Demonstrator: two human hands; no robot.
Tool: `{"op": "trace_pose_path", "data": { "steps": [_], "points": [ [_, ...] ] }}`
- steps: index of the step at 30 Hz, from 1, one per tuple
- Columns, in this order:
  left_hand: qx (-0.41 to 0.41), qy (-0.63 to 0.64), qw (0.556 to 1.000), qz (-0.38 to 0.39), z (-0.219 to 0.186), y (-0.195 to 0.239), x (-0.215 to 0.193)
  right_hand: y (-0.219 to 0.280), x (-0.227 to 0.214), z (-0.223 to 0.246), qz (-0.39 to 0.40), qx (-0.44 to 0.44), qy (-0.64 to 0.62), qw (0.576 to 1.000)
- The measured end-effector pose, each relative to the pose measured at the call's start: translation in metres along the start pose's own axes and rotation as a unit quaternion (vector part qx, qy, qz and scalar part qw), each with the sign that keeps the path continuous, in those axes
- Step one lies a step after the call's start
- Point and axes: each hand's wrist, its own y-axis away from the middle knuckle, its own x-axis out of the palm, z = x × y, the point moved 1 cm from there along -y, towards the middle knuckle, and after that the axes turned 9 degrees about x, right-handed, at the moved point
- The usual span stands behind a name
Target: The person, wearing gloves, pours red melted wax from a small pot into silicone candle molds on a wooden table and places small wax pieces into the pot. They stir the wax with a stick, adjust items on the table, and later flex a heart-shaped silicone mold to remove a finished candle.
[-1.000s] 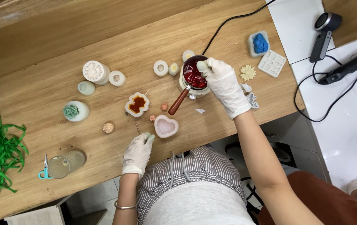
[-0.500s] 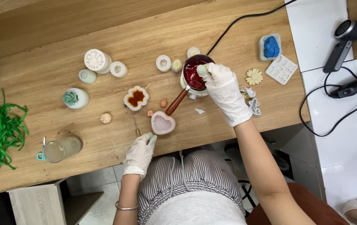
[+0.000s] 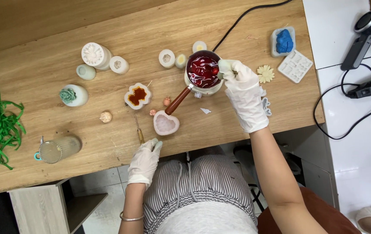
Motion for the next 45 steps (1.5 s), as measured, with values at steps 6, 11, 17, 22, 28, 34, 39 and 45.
{"op": "trace_pose_path", "data": {
  "steps": [6, 11, 17, 22, 28, 34, 39, 45],
  "points": [
    [-0.028, -0.01, 1.0, -0.003, -0.014, 0.007, -0.009, -0.007, 0.005, -0.008, 0.003, -0.098, 0.068, 0.993],
    [-0.031, 0.006, 0.999, -0.011, -0.019, 0.003, -0.003, -0.016, 0.006, -0.012, 0.015, -0.094, 0.127, 0.987],
    [-0.069, -0.016, 0.997, 0.019, -0.047, -0.004, -0.011, -0.024, -0.015, 0.007, 0.06, -0.042, 0.056, 0.996],
    [-0.009, 0.057, 0.996, -0.064, -0.052, -0.017, -0.013, -0.027, -0.023, 0.017, 0.027, -0.046, 0.112, 0.992],
    [0.185, 0.017, 0.971, -0.147, -0.072, -0.043, -0.017, -0.021, -0.021, 0.013, 0.043, -0.032, 0.12, 0.991],
    [0.131, 0.088, 0.982, -0.1, -0.1, -0.081, -0.021, -0.007, -0.018, 0.005, 0.065, 0.059, 0.006, 0.996],
    [0.096, 0.14, 0.983, -0.069, -0.118, -0.093, -0.024, 0.002, -0.007, -0.005, 0.07, 0.036, 0.009, 0.997],
    [0.06, 0.108, 0.99, -0.065, -0.134, -0.092, -0.036, 0.001, -0.008, -0.009, -0.005, -0.086, 0.007, 0.996]
  ]
}}
